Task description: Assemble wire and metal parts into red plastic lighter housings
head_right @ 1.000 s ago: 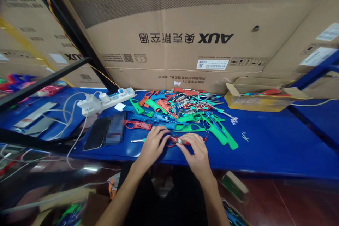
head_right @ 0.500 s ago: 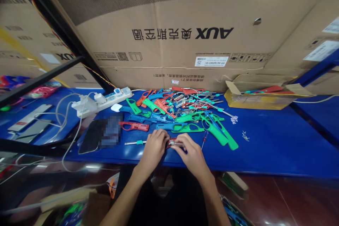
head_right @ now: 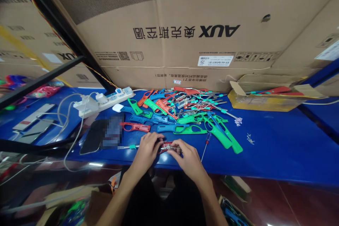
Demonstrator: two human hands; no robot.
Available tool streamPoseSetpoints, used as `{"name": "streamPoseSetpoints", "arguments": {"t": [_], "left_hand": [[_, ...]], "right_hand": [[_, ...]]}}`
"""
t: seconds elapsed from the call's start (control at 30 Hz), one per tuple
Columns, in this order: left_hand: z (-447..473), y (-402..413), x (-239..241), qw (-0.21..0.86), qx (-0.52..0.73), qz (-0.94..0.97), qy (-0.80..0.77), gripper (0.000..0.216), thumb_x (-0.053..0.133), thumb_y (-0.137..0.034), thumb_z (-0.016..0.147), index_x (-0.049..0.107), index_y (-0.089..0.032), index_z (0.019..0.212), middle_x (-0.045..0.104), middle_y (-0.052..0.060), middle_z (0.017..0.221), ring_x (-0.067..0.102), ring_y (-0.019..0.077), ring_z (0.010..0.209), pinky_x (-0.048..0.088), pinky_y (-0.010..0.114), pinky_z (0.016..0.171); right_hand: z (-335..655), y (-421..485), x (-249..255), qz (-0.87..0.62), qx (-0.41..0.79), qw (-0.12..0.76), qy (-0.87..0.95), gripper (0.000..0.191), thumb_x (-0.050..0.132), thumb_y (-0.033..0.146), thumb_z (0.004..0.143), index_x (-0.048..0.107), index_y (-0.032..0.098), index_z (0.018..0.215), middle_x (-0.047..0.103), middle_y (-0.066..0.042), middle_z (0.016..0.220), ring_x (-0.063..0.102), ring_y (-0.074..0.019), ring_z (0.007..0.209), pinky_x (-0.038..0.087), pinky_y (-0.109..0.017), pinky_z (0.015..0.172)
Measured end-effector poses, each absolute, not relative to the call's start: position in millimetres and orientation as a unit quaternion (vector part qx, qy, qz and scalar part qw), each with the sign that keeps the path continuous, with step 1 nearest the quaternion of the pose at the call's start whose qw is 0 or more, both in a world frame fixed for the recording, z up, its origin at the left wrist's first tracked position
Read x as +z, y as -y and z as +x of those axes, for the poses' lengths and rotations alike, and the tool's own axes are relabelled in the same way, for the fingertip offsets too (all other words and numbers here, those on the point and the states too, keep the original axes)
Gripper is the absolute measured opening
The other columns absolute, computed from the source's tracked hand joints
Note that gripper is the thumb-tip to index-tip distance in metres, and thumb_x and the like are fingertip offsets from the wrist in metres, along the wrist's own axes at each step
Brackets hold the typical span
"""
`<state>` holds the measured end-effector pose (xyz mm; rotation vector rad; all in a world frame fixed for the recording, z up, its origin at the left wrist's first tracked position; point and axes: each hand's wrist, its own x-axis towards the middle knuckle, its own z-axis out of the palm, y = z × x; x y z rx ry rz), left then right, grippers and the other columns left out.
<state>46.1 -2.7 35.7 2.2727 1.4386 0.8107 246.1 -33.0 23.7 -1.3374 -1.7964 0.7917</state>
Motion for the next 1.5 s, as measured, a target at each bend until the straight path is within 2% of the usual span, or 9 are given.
{"name": "streamPoseSetpoints", "arguments": {"t": [0.13,0.23,0.37,0.57,1.07,1.5], "left_hand": [[50,6,36,0.147,0.315,0.805,-0.481,0.023,0.047,-0.015,0.104,0.063,-0.023,0.118,0.067,0.004,0.105,0.057,0.0211,0.097,0.042,0.038,0.088],[50,12,36,0.138,0.342,0.795,-0.482,0.023,0.046,-0.017,0.105,0.066,-0.024,0.113,0.067,0.005,0.104,0.057,0.0213,0.099,0.042,0.038,0.090],[51,18,37,0.146,0.353,0.784,-0.489,0.017,0.051,-0.020,0.104,0.068,-0.024,0.105,0.067,0.004,0.103,0.056,0.0217,0.103,0.040,0.040,0.094],[50,19,39,0.187,0.353,0.789,-0.467,0.015,0.050,-0.019,0.104,0.065,-0.022,0.104,0.072,0.002,0.103,0.055,0.0208,0.104,0.035,0.043,0.103],[50,19,39,0.197,0.351,0.788,-0.466,0.016,0.050,-0.019,0.105,0.066,-0.023,0.104,0.073,0.001,0.102,0.059,0.0202,0.101,0.038,0.040,0.099],[48,17,39,0.200,0.359,0.790,-0.455,0.019,0.049,-0.019,0.105,0.067,-0.022,0.103,0.074,0.003,0.100,0.060,0.0203,0.098,0.041,0.041,0.096]], "right_hand": [[244,28,25,-0.517,0.300,0.381,0.705,0.022,0.064,0.046,0.096,0.064,0.025,0.101,0.071,0.000,0.091,0.063,-0.0147,0.071,0.051,-0.025,0.069],[243,25,26,-0.508,0.292,0.384,0.714,0.022,0.061,0.046,0.098,0.065,0.025,0.102,0.071,-0.001,0.095,0.066,-0.0154,0.077,0.050,-0.024,0.072],[244,24,25,-0.514,0.272,0.387,0.715,0.020,0.063,0.045,0.098,0.065,0.025,0.102,0.070,0.000,0.091,0.062,-0.0137,0.069,0.049,-0.024,0.069],[245,24,27,-0.521,0.265,0.381,0.716,0.020,0.062,0.044,0.098,0.066,0.024,0.100,0.070,-0.001,0.090,0.058,-0.0134,0.065,0.049,-0.025,0.066],[245,25,27,-0.526,0.282,0.380,0.706,0.023,0.062,0.046,0.097,0.066,0.024,0.099,0.071,-0.002,0.091,0.059,-0.0138,0.066,0.050,-0.024,0.064],[244,25,32,-0.512,0.252,0.367,0.734,0.020,0.058,0.045,0.100,0.064,0.025,0.101,0.069,-0.002,0.092,0.060,-0.0154,0.069,0.051,-0.027,0.071]]}}
